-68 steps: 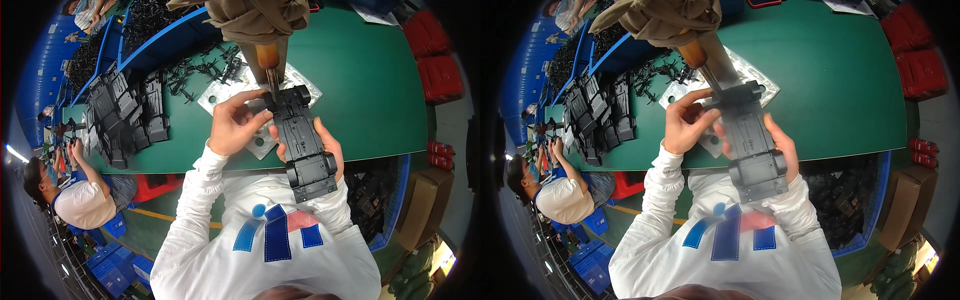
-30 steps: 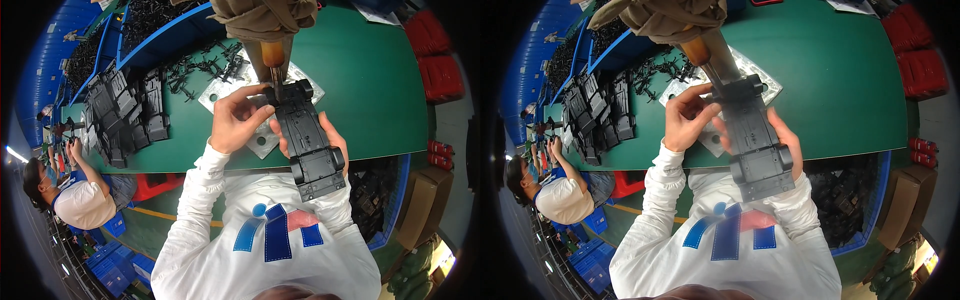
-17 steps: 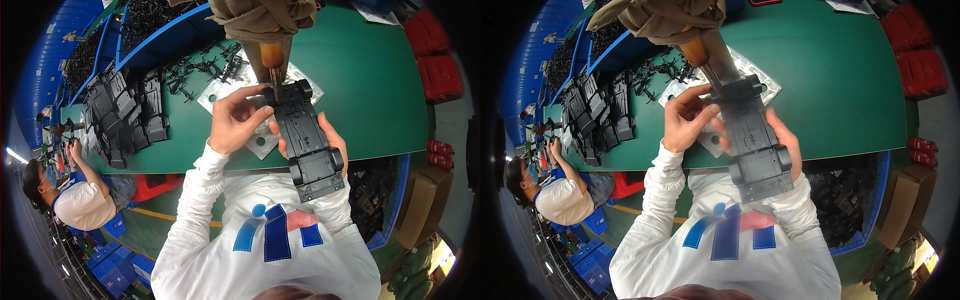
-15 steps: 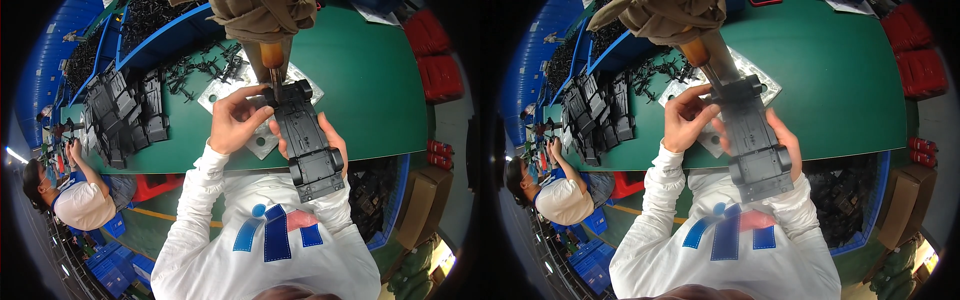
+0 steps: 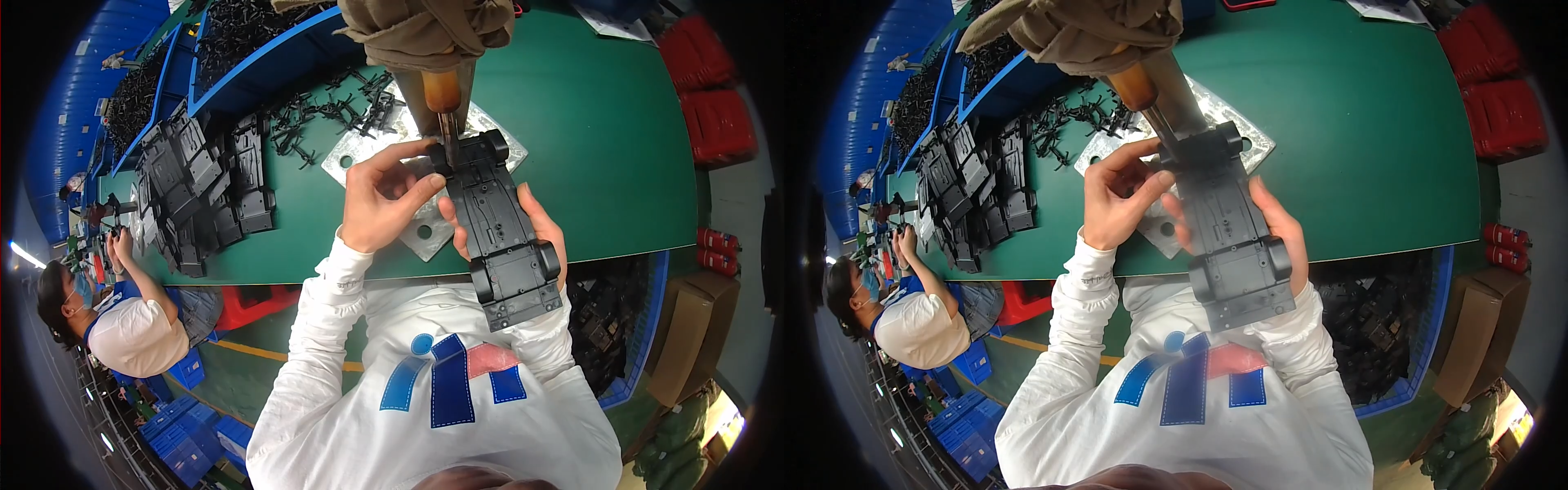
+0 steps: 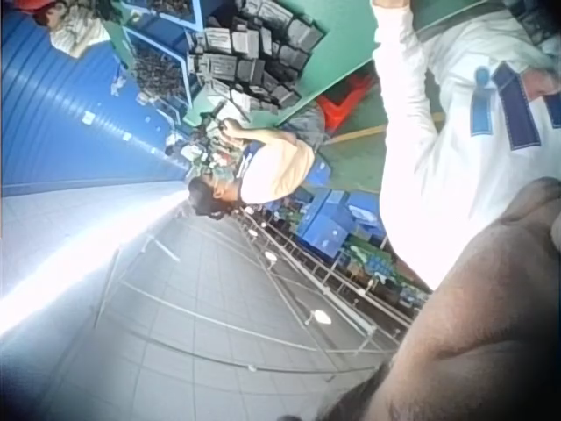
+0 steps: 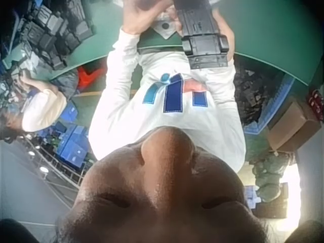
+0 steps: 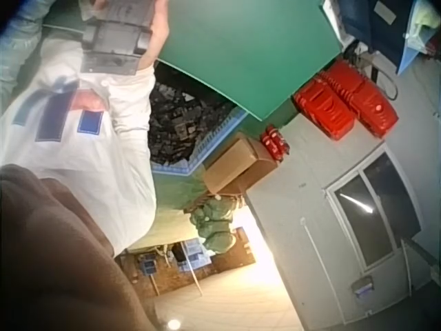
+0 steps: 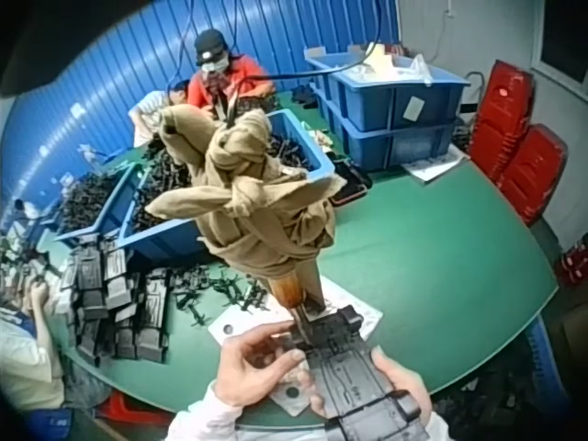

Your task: Assembling plastic components onto a toy car chassis using an automated screwdriver.

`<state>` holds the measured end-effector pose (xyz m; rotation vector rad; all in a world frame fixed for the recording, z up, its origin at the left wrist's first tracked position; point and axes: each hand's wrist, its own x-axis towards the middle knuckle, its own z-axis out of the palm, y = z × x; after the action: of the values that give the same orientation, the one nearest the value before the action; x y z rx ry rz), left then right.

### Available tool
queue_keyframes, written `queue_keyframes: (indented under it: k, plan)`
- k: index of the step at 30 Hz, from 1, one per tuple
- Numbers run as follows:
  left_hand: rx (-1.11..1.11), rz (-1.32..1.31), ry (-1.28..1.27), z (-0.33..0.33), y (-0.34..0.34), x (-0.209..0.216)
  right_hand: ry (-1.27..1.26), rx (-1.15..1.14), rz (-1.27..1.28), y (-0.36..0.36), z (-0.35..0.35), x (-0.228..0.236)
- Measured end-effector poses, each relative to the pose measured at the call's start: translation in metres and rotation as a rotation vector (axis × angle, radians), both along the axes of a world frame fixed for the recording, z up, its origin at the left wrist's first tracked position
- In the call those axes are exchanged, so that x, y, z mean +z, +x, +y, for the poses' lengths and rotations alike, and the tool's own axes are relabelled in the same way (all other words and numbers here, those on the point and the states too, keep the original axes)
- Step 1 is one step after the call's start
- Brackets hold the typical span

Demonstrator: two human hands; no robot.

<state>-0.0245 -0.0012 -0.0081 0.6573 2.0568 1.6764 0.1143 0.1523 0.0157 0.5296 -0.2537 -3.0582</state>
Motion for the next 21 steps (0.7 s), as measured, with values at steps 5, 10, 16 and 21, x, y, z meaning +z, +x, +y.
queue_keyframes:
  k: [5, 10, 16, 21]
  plan:
    - [0.004, -0.006, -0.003, 0.0004, -0.0005, 0.0013, -0.023, 0.007, 0.014, -0.0008, 0.0007, 0.0]
    - [0.006, -0.009, 0.01, 0.0, 0.0003, 0.0018, -0.001, 0.015, 0.004, -0.0005, 0.001, -0.0013]
    - [0.001, -0.017, 0.009, 0.0003, 0.0012, 0.0011, 0.016, 0.049, 0.03, 0.0027, 0.0031, -0.003]
    - [0.0, -0.01, 0.004, -0.0005, 0.0021, 0.0014, -0.017, 0.061, 0.08, 0.0049, 0.0036, -0.006]
